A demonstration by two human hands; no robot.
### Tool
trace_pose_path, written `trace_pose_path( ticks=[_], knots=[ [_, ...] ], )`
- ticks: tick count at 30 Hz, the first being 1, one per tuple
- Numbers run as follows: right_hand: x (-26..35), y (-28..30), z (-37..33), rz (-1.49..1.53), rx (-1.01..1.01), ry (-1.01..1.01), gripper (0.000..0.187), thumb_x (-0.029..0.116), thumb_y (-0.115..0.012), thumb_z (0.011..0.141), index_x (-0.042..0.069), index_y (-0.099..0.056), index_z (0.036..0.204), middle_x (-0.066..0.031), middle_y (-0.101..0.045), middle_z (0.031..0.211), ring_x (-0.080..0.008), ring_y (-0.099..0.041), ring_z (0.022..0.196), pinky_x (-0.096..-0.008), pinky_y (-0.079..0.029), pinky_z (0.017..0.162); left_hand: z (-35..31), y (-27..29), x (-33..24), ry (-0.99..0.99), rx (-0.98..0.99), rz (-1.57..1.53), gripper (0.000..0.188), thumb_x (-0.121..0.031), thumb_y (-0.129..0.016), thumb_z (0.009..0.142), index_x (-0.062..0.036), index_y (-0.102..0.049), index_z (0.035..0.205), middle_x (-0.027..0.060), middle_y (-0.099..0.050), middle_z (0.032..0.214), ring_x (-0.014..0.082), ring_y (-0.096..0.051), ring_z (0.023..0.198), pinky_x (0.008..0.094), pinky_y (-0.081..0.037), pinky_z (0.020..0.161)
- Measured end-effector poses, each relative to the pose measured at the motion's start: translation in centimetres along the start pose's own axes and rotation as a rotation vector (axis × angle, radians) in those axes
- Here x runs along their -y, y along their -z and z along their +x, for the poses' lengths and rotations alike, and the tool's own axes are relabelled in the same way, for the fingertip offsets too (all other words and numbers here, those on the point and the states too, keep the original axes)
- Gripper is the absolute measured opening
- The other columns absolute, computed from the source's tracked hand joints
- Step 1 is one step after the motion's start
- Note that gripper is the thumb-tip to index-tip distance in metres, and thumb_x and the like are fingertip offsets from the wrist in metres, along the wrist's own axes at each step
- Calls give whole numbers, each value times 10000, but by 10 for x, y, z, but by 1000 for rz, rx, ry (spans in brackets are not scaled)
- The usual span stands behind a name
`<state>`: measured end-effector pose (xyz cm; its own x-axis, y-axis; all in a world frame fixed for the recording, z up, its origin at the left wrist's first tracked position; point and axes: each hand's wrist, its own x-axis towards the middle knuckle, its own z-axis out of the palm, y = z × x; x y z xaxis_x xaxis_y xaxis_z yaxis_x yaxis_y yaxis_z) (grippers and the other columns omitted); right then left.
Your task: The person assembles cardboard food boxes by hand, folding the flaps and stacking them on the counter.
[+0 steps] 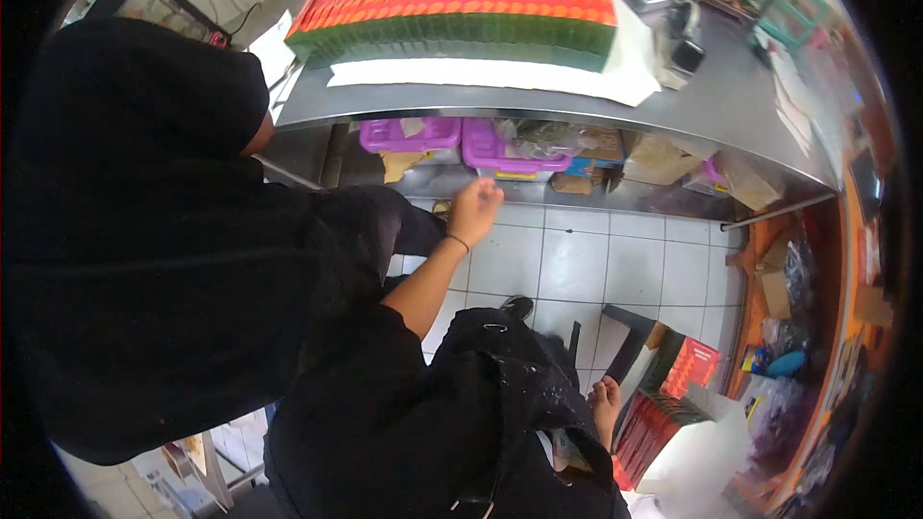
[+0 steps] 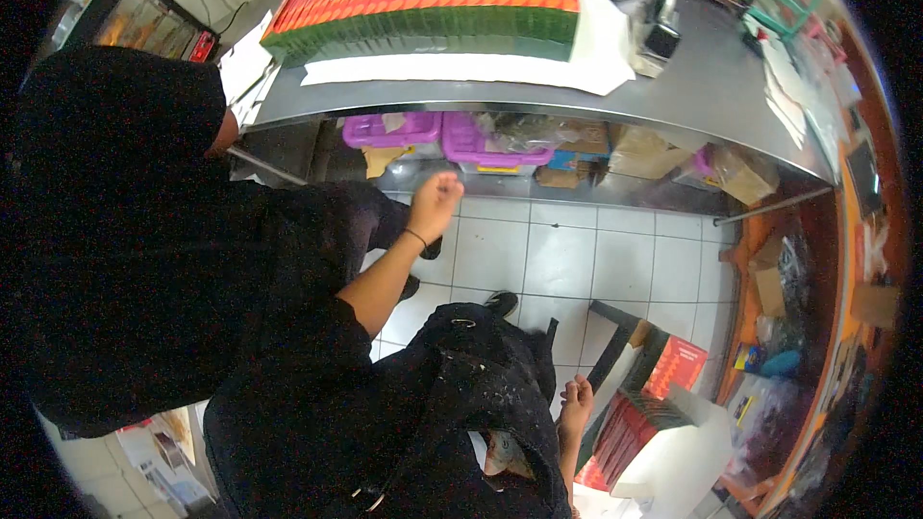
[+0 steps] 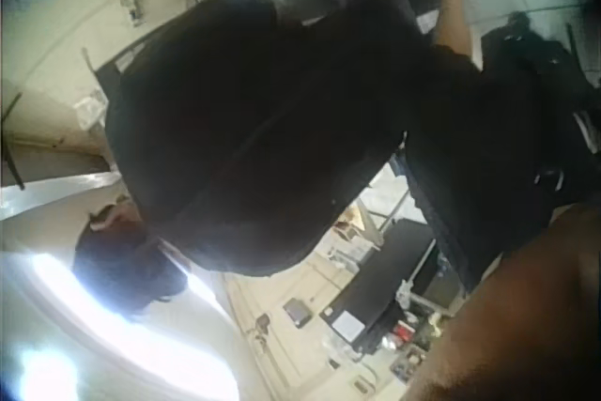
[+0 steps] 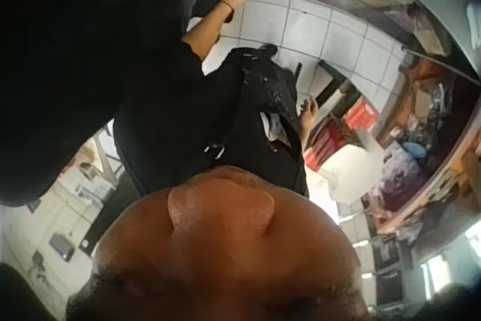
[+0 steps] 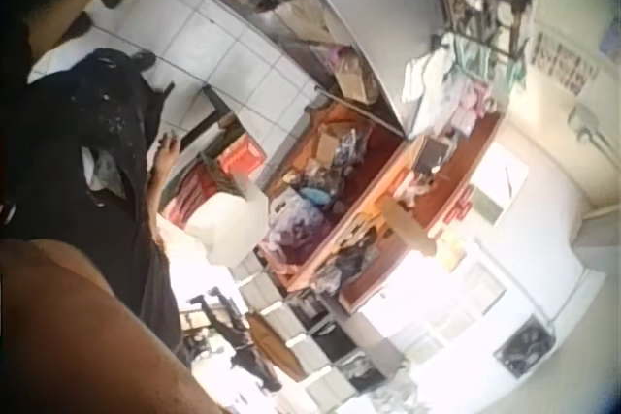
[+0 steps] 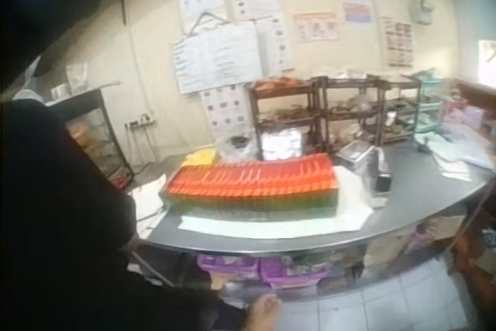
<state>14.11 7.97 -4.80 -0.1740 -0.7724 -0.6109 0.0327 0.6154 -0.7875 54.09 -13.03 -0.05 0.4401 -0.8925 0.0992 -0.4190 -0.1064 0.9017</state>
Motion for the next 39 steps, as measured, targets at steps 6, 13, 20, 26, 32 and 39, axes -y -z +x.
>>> trace_pose_path(
  ticks=[6, 13, 20, 26, 32, 39],
  knots=[
    [-167, 70, 83, -15, 234, 176, 185, 114, -521, 839, 12, -518, 993, -27, -544, 793, -95, -498, 666, -206, -385, 598, 102, 77, -18, -86, -591, 88, 228, -258, -580, 758, -45, -583, 840, 101, -612, 802, 236, -588, 760, 326, -450, 682],
    [-142, 75, 131, -486, 217, -18, 146, 92, -531, 828, 15, -519, 951, -27, -535, 734, -116, -488, 635, -264, -400, 576, 183, 220, -7, 223, -947, 561, 230, -286, -501, 755, -95, -604, 835, 99, -615, 804, 286, -585, 760, 383, -448, 687],
    [50, -26, 97, -150, 60, -224, 117, 103, -498, 838, 35, -495, 933, -14, -516, 672, -105, -487, 495, -222, -385, 388, 222, 348, 45, 466, -630, 1033, 268, -185, -460, 777, -115, -561, 1015, 138, -552, 1044, 297, -532, 964, 403, -431, 808],
    [119, -103, 81, -534, 289, 182, 109, 136, -472, 813, 35, -503, 786, -9, -477, 604, -106, -454, 503, -230, -358, 448, 270, 397, 124, 140, -296, 1090, 302, -152, -448, 793, -54, -524, 1069, 141, -523, 1097, 296, -498, 1012, 402, -393, 867],
    [132, -131, 105, -648, 19, -73, 275, 134, -535, 761, -7, -533, 997, -94, -591, 756, -173, -563, 686, -278, -440, 620, 296, 505, 188, 350, -673, 1550, 253, -293, -534, 752, -66, -577, 855, 80, -597, 832, 255, -579, 759, 375, -471, 630],
    [177, -144, 106, -542, -61, 18, 276, 137, -545, 780, 24, -528, 1031, -113, -601, 836, -190, -584, 756, -302, -461, 677, 291, 365, -98, -806, -1667, 1320, 272, -360, -531, 821, -110, -582, 725, 24, -553, 586, 211, -548, 484, 315, -435, 413]
  ],
)
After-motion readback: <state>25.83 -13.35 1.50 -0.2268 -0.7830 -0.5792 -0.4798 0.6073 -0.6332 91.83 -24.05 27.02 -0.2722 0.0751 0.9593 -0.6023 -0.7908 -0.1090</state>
